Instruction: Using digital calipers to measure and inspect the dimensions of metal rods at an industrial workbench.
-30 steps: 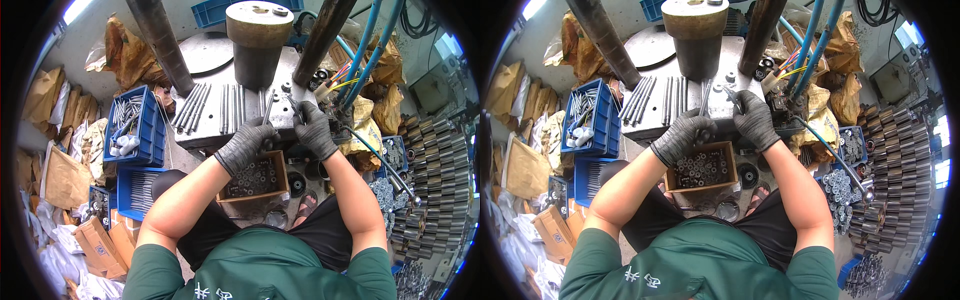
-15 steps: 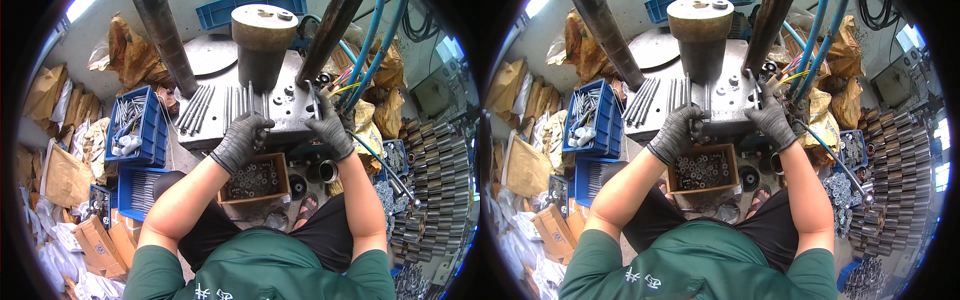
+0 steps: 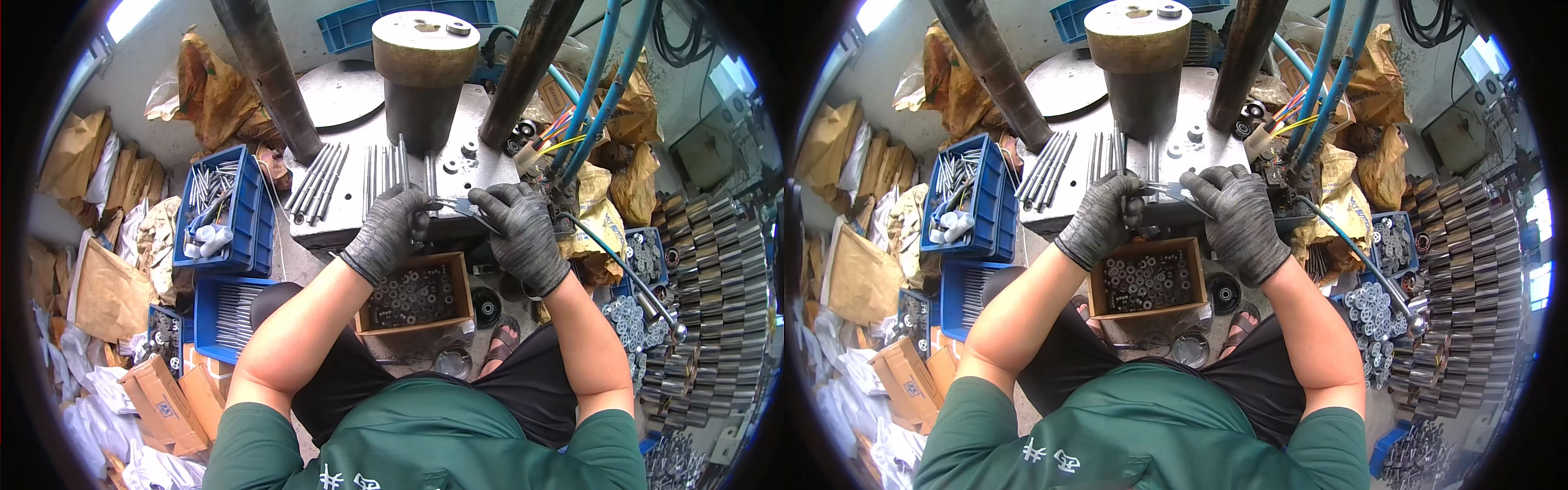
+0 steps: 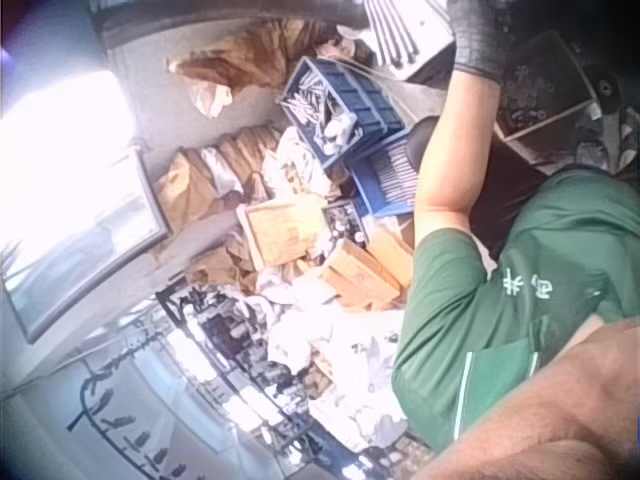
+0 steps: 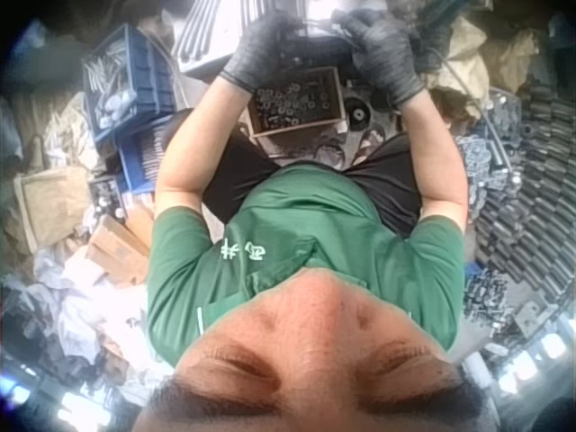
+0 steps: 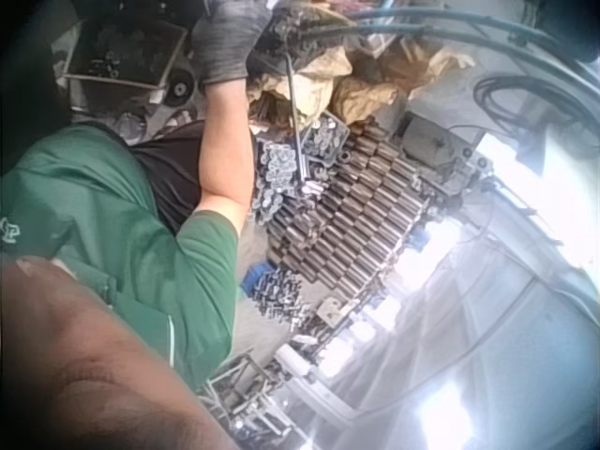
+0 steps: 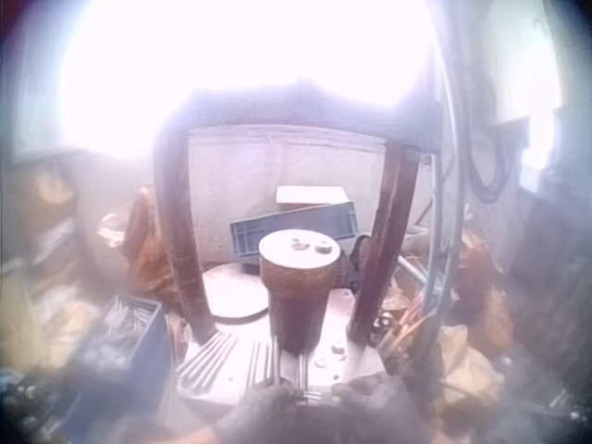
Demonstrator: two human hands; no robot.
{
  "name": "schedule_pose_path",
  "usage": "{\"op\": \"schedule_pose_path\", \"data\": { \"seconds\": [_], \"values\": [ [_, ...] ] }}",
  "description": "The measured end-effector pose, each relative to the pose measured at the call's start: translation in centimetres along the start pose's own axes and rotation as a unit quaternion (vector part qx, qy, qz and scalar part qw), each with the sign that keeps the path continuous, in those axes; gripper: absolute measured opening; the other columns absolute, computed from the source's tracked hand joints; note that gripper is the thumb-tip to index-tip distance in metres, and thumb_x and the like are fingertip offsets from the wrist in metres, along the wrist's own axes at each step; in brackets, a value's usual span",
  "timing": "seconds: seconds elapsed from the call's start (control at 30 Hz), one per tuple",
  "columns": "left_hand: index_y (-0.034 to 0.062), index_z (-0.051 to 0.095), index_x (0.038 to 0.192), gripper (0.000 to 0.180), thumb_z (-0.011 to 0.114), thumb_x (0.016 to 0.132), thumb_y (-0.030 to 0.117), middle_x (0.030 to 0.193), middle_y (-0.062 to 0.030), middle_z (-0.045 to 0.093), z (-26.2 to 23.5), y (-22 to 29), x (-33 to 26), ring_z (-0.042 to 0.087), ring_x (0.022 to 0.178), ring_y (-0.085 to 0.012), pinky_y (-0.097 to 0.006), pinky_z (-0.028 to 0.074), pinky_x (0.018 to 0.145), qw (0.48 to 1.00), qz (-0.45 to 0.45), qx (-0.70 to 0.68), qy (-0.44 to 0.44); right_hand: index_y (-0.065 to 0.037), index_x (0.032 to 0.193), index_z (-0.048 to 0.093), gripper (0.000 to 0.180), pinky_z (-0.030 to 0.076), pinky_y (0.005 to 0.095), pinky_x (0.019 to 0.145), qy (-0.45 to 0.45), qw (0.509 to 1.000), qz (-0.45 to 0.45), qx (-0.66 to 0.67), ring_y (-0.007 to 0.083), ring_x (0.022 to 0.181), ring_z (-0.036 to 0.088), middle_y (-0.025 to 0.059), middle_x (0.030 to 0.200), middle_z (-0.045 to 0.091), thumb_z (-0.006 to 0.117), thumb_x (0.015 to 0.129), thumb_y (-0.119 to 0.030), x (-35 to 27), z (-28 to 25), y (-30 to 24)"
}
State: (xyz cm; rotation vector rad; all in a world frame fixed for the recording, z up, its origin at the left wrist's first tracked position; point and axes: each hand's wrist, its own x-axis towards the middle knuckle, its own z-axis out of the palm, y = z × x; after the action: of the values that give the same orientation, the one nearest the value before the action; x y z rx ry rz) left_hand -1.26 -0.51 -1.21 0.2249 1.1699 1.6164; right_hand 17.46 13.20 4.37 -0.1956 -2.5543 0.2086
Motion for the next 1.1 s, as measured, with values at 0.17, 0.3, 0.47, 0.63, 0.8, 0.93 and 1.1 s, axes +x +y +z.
{"op": "schedule_pose_path", "data": {
  "seconds": [0.17, 0.3, 0.47, 0.63, 0.8, 0.93, 1.1],
  "values": [
    [0.0106, 0.055, 0.097, 0.006, 0.058, 0.096, 0.016, 0.062, 0.0002, 0.05, 0.2, -0.1, -0.1, 0.044, 0.048, -0.0125, -0.046, 0.055, 0.059, 1.0, 0.007, 0.01, -0.007, -0.01, 0.112, 0.073, 0.032, 0.05, 0.0485, 0.079, -0.001, 1.0, -0.005, -0.014, 0.0365, 0.092, 0.065, 0.0128, 0.1, 0.07, 0.067, 0.082, -0.005, 0.0, 0.0, -0.1],
    [0.0097, 0.054, 0.096, 0.009, 0.06, 0.096, 0.017, 0.062, -0.0003, 0.05, 0.2, 0.0, -0.3, 0.046, 0.047, -0.0123, -0.038, 0.054, 0.055, 1.0, 0.018, 0.016, -0.007, -0.01, 0.113, 0.073, 0.033, 0.051, 0.0488, 0.079, -0.013, 1.0, -0.008, -0.014, 0.0373, 0.091, 0.065, 0.0138, 0.099, 0.07, 0.065, 0.082, -0.004, 0.0, 0.0, 0.2],
    [0.0009, 0.058, 0.129, 0.031, 0.056, 0.102, 0.017, 0.085, -0.0107, 0.072, 1.0, 1.0, -1.3, 0.057, 0.05, -0.01, -0.019, 0.045, 0.046, 0.986, 0.139, 0.085, -0.036, -0.007, 0.118, 0.071, 0.035, 0.055, 0.0474, 0.078, -0.065, 0.99, 0.106, 0.07, 0.0389, 0.09, 0.068, 0.0186, 0.098, 0.07, 0.064, 0.085, -0.004, -0.9, 0.0, 1.0],
    [0.0008, 0.056, 0.142, 0.04, 0.052, 0.105, 0.017, 0.098, -0.0122, 0.074, -0.5, 0.5, -0.4, 0.063, 0.059, -0.0085, -0.02, 0.049, 0.053, 0.97, 0.187, 0.151, -0.042, 0.0, 0.125, 0.069, 0.037, 0.058, 0.0374, 0.083, -0.037, 0.953, 0.228, 0.195, 0.0309, 0.091, 0.074, 0.0215, 0.101, 0.074, 0.069, 0.091, -0.012, -0.7, -1.1, 2.5],
    [0.0032, 0.063, 0.136, 0.035, 0.055, 0.103, 0.012, 0.1, -0.0076, 0.073, -0.3, 0.4, -0.9, 0.065, 0.075, -0.0069, -0.02, 0.052, 0.065, 0.96, 0.19, 0.203, -0.035, 0.002, 0.129, 0.067, 0.043, 0.055, 0.0311, 0.084, -0.051, 0.93, 0.295, 0.214, 0.0147, 0.088, 0.068, 0.0113, 0.098, 0.074, 0.073, 0.088, -0.011, -0.4, -1.8, 2.3],
    [0.0041, 0.067, 0.132, 0.034, 0.06, 0.098, 0.004, 0.102, -0.0067, 0.072, -0.2, 0.1, -1.0, 0.066, 0.091, -0.0108, -0.025, 0.053, 0.081, 0.925, 0.262, 0.272, -0.029, 0.002, 0.129, 0.067, 0.043, 0.055, 0.0318, 0.086, -0.082, 0.935, 0.272, 0.213, 0.0144, 0.092, 0.069, 0.012, 0.102, 0.075, 0.073, 0.088, -0.011, -0.7, -2.3, 2.8],
    [0.0039, 0.067, 0.13, 0.035, 0.062, 0.096, 0.001, 0.105, -0.0056, 0.071, 0.2, 1.0, -1.7, 0.067, 0.098, -0.0144, -0.029, 0.054, 0.088, 0.846, 0.309, 0.435, -0.017, 0.001, 0.126, 0.069, 0.042, 0.057, 0.0347, 0.088, -0.163, 0.928, 0.235, 0.237, 0.0206, 0.098, 0.074, 0.0183, 0.109, 0.076, 0.074, 0.086, -0.011, -1.2, -3.1, 4.1]
  ]
}}
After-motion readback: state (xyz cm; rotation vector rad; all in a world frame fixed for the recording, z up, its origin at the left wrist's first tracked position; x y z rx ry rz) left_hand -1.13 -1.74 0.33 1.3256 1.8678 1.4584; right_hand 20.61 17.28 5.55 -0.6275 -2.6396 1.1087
